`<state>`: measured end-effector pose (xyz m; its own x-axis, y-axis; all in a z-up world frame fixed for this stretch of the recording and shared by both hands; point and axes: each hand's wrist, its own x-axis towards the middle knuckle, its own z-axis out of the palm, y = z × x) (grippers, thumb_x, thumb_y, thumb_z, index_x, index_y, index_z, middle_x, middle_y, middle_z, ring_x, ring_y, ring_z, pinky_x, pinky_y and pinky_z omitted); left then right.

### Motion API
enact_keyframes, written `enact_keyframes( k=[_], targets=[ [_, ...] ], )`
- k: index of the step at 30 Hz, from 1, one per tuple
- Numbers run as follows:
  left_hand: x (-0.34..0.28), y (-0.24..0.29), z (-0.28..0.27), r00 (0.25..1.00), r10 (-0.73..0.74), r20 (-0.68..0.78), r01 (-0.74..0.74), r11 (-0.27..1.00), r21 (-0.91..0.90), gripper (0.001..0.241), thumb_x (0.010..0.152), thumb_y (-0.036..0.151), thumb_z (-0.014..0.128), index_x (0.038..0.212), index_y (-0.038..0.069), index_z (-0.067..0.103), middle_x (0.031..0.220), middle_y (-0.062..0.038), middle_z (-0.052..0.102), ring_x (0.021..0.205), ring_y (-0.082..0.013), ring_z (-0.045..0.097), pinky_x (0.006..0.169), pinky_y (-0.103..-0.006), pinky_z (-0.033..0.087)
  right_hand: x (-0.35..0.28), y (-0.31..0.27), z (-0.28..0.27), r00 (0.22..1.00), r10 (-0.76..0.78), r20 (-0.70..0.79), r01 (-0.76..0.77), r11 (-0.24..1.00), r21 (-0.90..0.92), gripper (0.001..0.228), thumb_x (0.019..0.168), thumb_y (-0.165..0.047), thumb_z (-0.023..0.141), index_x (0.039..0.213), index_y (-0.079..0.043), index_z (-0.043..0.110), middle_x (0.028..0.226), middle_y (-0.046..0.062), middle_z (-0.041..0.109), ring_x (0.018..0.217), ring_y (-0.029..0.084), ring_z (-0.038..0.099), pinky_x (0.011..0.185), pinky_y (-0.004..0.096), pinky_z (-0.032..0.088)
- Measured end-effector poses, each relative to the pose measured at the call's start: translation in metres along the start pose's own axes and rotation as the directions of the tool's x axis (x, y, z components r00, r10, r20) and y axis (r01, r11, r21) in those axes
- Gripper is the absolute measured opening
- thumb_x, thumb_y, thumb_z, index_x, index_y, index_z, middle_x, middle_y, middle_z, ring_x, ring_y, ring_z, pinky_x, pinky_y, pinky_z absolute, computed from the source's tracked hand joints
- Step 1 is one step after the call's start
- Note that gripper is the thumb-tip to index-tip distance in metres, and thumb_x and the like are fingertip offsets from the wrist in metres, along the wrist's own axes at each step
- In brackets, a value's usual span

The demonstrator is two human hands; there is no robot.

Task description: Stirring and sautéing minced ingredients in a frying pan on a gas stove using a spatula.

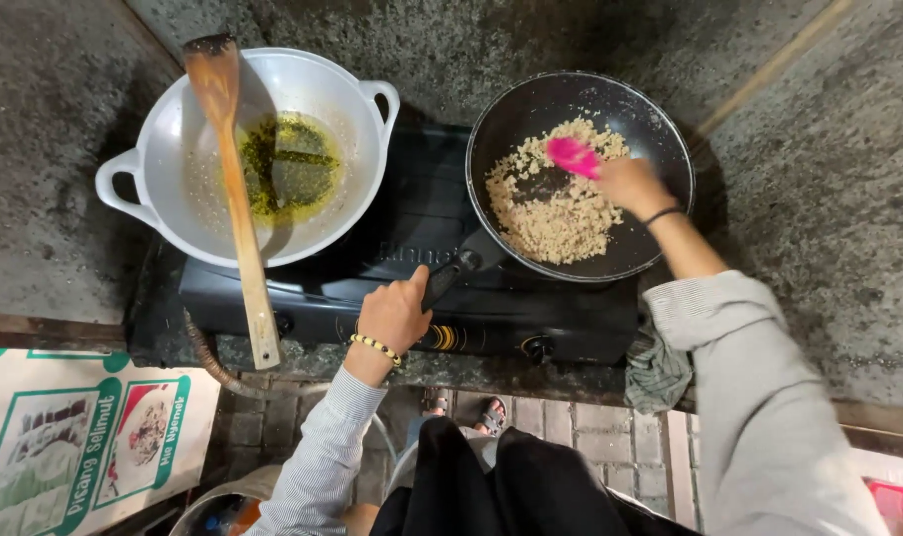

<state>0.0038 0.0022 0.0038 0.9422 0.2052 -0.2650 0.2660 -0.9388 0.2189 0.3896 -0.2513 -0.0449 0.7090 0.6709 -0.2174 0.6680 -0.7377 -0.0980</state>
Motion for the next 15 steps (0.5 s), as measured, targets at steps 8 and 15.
enact_keyframes(
  k=[8, 15],
  targets=[
    [-0.002, -0.001, 0.001, 1.000, 0.008, -0.004, -0.008, 1.000, -0.004, 0.069, 0.086, 0.027, 0.076, 0.146, 0.006, 0.049, 0.091, -0.021, 0.076, 0.081, -0.0380, 0.076, 0.069, -0.0532, 0.065, -0.053, -0.045, -0.003, 0.986, 0.089, 0.141, -0.070, 0.988, -0.135, 0.030, 0.099, -0.030, 0.054, 0.099, -0.017, 0.081, 0.104, 0.015, 0.079, 0.106, 0.036, 0.075, 0.083, 0.052, 0.062],
    [0.000, -0.001, 0.003, 1.000, 0.008, -0.006, -0.008, 1.000, -0.009, 0.068, 0.085, 0.029, 0.077, 0.144, 0.007, 0.049, 0.090, -0.020, 0.075, 0.083, -0.0389, 0.075, 0.070, -0.0543, 0.064, -0.083, -0.091, -0.014, 0.981, -0.067, 0.179, 0.100, 0.978, -0.182, 0.024, 0.095, -0.027, 0.060, 0.098, -0.015, 0.081, 0.105, 0.014, 0.079, 0.107, 0.033, 0.075, 0.088, 0.047, 0.063]
  ],
)
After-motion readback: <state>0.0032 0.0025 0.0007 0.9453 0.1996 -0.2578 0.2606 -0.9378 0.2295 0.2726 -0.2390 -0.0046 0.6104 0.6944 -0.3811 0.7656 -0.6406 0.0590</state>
